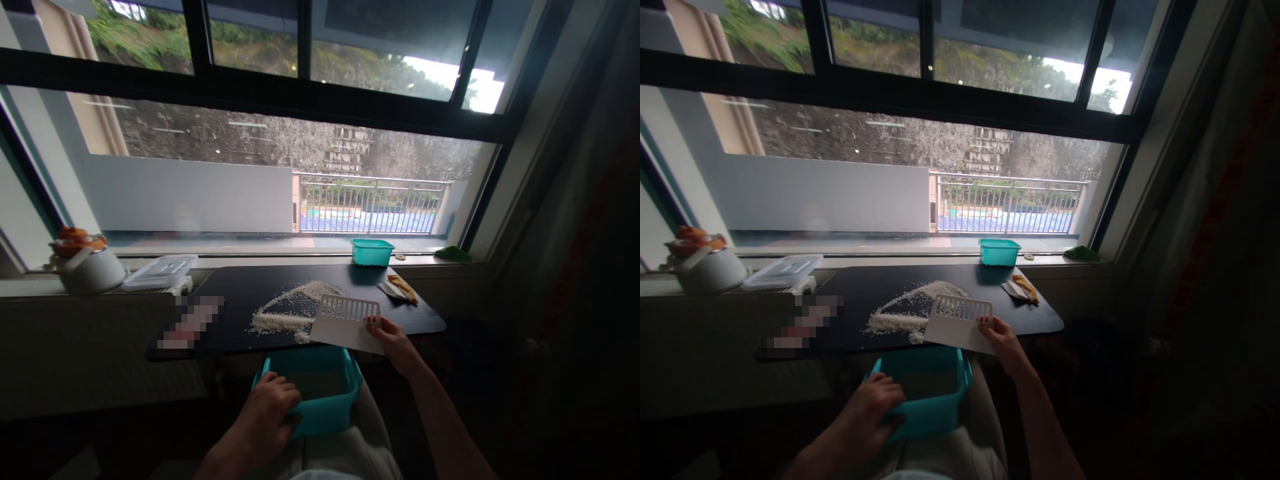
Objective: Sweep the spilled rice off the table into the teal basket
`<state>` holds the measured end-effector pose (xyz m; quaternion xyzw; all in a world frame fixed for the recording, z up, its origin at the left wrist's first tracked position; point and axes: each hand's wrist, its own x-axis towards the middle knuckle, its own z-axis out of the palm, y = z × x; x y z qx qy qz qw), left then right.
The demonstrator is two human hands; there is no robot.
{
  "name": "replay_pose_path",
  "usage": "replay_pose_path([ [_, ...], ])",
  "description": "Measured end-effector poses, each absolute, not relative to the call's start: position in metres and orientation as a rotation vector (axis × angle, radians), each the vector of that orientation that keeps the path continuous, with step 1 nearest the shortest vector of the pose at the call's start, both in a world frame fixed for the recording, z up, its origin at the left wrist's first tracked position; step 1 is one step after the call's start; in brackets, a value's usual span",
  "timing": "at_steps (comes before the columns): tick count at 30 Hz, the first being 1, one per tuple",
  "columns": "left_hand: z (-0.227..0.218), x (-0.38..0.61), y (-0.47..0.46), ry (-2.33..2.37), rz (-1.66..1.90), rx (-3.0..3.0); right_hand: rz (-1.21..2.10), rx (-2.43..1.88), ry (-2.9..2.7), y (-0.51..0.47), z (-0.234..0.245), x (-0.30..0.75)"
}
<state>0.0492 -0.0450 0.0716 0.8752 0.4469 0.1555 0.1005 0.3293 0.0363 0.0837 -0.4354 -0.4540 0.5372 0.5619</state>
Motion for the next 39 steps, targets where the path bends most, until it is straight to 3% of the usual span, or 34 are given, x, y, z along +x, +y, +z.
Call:
replay_pose_path([
  [39,0.07,0.049,-0.043,1.329,0.465,2.574,1.297,-1.013,-1.108,0.04,0.084,0.322],
])
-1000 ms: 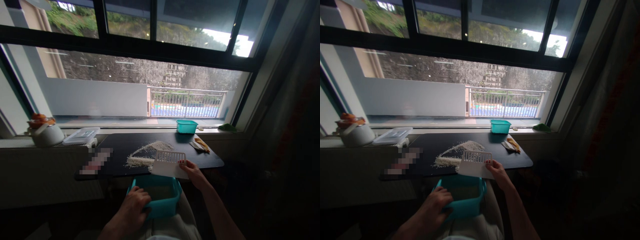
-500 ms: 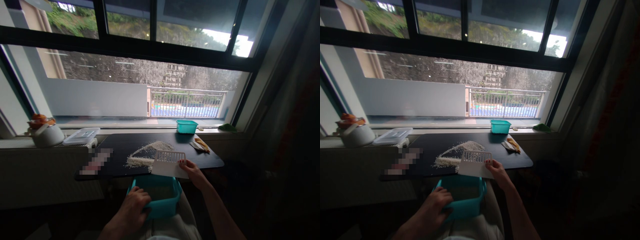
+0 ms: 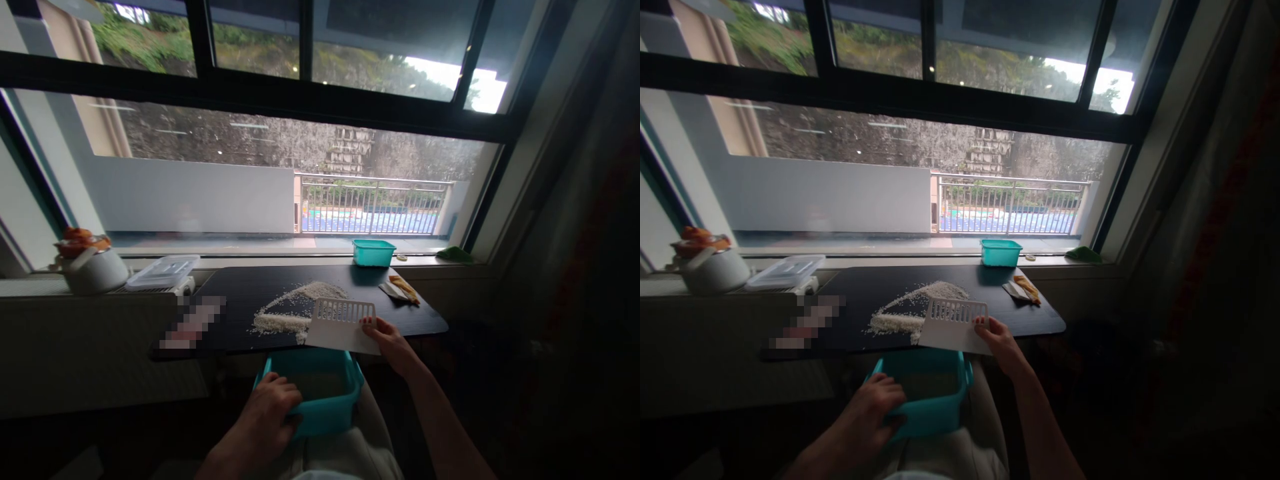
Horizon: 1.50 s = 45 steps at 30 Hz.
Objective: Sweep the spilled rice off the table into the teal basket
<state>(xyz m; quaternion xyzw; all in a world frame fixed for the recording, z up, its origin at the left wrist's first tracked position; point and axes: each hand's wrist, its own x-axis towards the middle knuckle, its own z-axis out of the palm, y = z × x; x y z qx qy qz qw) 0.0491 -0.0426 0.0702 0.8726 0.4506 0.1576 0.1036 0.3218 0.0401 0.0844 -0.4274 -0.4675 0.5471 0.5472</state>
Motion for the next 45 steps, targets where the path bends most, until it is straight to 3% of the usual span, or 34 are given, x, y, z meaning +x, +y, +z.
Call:
replay_pose_path([
  [45,0.073,0.048,-0.046,1.345,0.44,2.555,1.326,-1.024,-1.129,0.047,0.079,0.336],
])
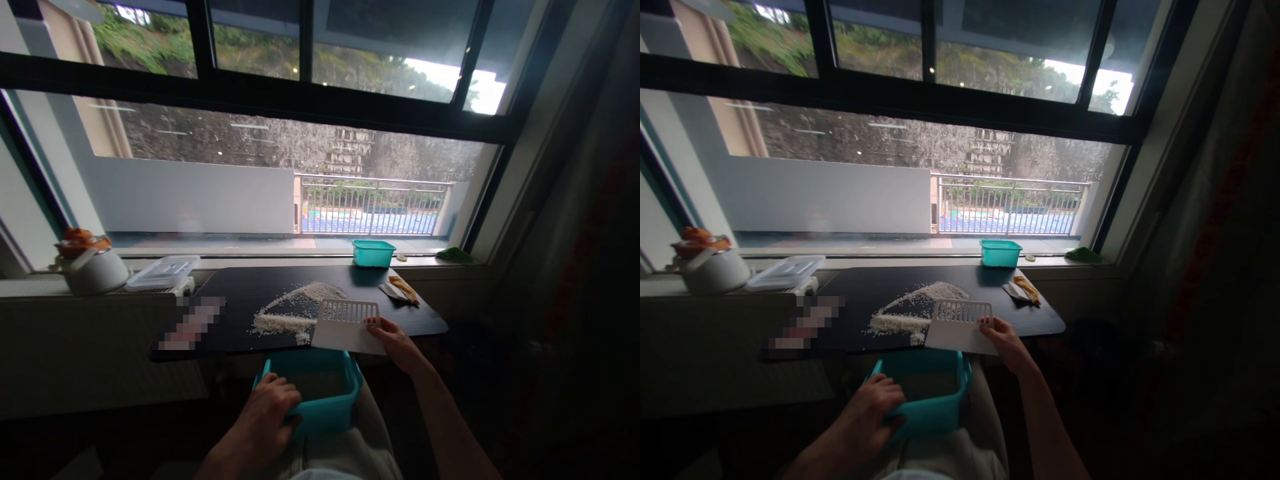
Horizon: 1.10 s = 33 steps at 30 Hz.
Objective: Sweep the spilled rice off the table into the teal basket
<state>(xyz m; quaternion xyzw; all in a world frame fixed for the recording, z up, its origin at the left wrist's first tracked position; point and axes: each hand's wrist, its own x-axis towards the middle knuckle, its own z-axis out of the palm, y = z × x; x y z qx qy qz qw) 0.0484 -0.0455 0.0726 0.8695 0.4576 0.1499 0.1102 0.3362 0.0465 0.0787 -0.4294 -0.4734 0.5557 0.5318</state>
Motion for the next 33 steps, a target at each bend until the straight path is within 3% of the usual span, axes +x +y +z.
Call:
replay_pose_path([
  [6,0.071,0.048,-0.046,1.345,0.445,2.56,1.221,-1.057,-0.996,0.056,0.081,0.324],
  [33,0.069,0.047,-0.046,1.341,0.472,2.567,1.347,-1.008,-1.145,0.048,0.076,0.331],
])
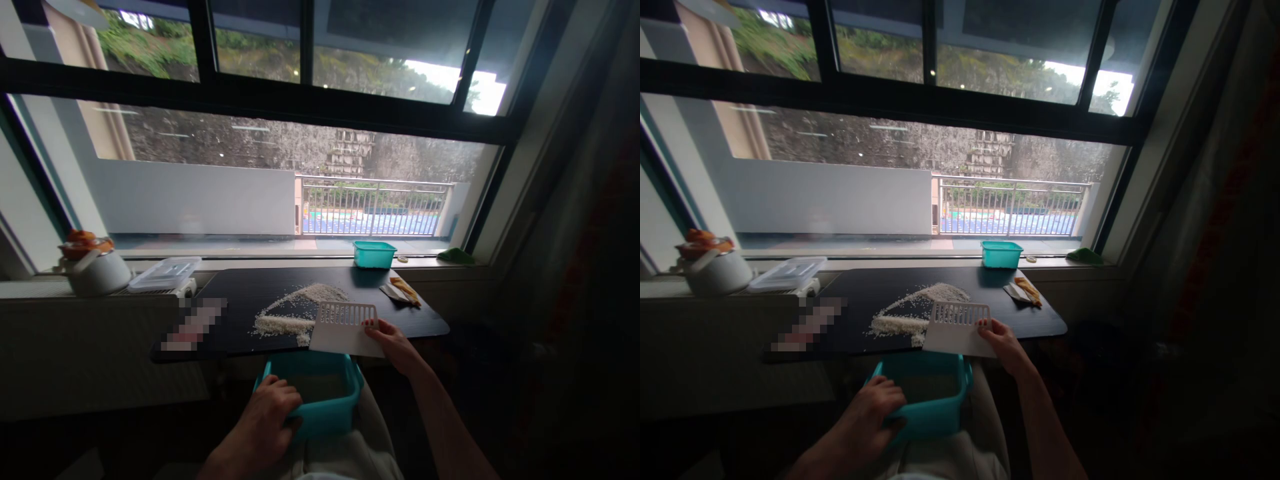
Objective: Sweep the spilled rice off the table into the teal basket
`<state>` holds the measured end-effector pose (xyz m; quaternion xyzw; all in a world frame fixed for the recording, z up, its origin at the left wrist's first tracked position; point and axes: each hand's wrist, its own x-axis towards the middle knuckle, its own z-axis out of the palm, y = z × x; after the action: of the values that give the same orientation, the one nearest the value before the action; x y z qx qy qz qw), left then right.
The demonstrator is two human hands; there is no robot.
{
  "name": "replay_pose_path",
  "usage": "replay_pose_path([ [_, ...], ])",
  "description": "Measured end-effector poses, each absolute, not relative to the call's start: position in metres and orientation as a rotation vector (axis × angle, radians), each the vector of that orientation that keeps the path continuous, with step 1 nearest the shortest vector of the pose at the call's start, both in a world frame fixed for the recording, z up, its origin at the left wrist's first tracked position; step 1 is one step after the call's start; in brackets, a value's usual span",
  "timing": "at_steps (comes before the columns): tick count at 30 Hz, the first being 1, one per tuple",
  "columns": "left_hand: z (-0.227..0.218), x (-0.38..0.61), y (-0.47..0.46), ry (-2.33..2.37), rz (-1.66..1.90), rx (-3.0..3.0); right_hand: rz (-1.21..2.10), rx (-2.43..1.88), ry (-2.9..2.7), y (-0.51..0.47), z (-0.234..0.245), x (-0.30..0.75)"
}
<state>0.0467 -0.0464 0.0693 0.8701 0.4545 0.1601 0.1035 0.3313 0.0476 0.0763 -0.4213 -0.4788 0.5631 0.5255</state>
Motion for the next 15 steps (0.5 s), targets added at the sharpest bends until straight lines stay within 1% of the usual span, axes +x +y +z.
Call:
replay_pose_path([
  [7,0.069,0.047,-0.046,1.345,0.468,2.56,1.299,-1.002,-1.03,0.058,0.077,0.323],
  [15,0.068,0.046,-0.045,1.344,0.465,2.543,1.36,-0.997,-1.086,0.05,0.076,0.329],
])
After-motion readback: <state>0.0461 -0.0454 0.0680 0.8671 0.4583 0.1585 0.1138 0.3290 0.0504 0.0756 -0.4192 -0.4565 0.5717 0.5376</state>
